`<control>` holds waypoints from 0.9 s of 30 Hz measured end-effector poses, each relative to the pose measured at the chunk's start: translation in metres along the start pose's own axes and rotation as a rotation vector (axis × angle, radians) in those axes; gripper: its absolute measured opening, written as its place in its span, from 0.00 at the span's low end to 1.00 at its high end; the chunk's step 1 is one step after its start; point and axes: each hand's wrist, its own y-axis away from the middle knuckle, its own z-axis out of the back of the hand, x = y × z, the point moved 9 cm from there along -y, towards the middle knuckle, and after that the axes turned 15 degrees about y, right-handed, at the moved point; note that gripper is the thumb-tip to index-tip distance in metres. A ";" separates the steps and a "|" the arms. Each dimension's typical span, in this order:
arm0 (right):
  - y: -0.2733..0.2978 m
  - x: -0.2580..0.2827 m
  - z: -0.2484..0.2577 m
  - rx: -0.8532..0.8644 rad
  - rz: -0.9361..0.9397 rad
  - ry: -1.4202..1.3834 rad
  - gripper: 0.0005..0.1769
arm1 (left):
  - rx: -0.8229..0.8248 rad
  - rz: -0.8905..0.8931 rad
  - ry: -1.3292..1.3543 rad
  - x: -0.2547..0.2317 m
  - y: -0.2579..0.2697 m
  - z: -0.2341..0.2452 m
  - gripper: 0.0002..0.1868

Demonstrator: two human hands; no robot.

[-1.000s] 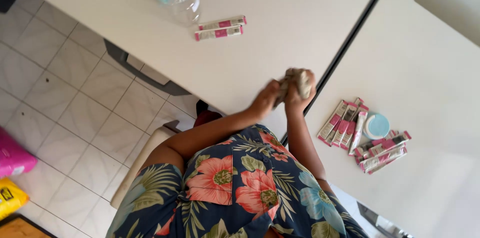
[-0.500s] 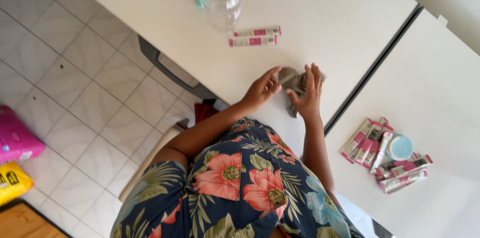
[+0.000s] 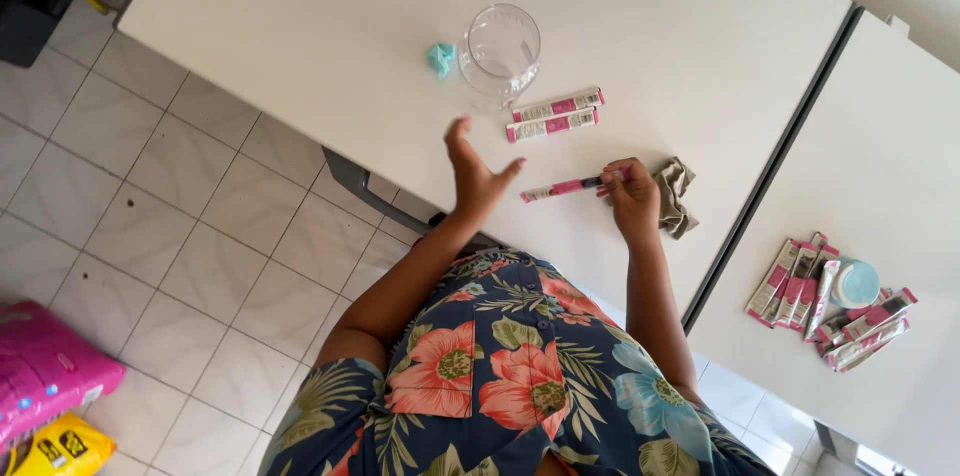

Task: The person is organizing small pink sachets into a clear plastic jar on a white table.

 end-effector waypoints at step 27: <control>0.078 -0.150 0.083 -0.805 -0.320 0.829 0.23 | 0.303 -0.316 0.190 0.041 -0.117 0.007 0.66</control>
